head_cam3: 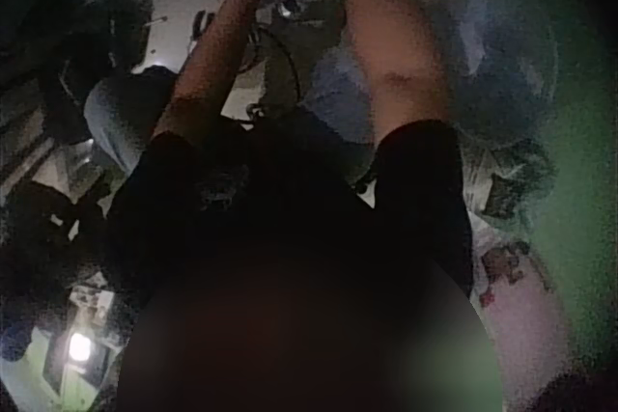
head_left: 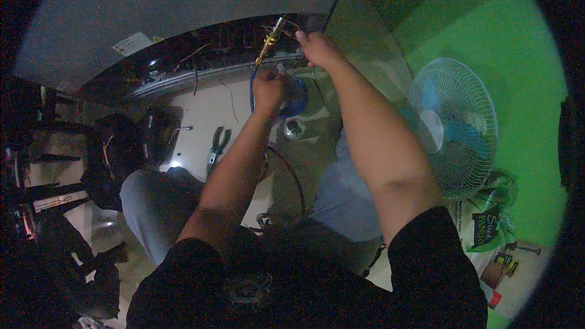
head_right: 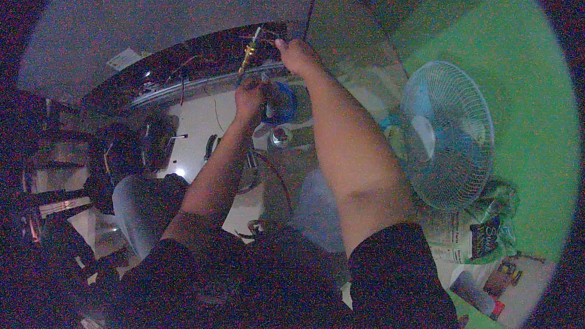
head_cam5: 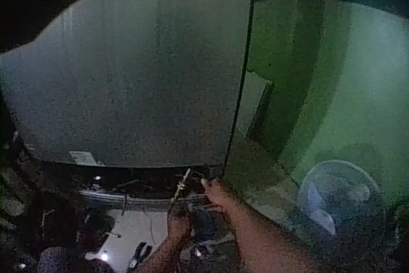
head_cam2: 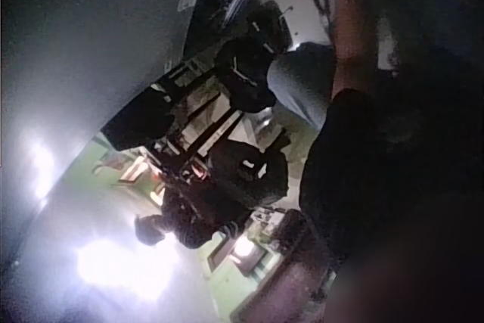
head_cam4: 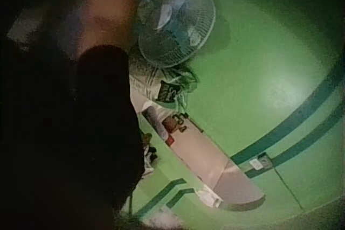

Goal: The person sits on the floor and connects a red hose to a gauge, then attaches the gauge to a brass valve on an appliance. They adjust the valve and use a blue funnel to pour liquid into the valve opening.

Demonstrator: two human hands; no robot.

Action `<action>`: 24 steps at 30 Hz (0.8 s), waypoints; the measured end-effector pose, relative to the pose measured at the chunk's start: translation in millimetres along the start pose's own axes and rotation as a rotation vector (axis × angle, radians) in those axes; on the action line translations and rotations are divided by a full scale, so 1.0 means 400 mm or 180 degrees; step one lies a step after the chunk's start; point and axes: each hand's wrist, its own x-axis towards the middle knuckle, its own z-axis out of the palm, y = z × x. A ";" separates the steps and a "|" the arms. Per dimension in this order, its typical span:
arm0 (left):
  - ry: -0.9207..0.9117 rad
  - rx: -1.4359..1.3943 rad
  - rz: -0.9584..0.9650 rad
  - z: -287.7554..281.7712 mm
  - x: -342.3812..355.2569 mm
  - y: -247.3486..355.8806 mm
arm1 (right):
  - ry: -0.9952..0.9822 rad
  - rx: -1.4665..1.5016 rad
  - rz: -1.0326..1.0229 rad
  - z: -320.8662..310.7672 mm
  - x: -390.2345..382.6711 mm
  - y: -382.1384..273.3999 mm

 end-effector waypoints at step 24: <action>0.0187 0.0331 -0.0127 -0.019 -0.049 0.123 | 0.0079 0.0208 0.0650 0.027 0.005 -0.035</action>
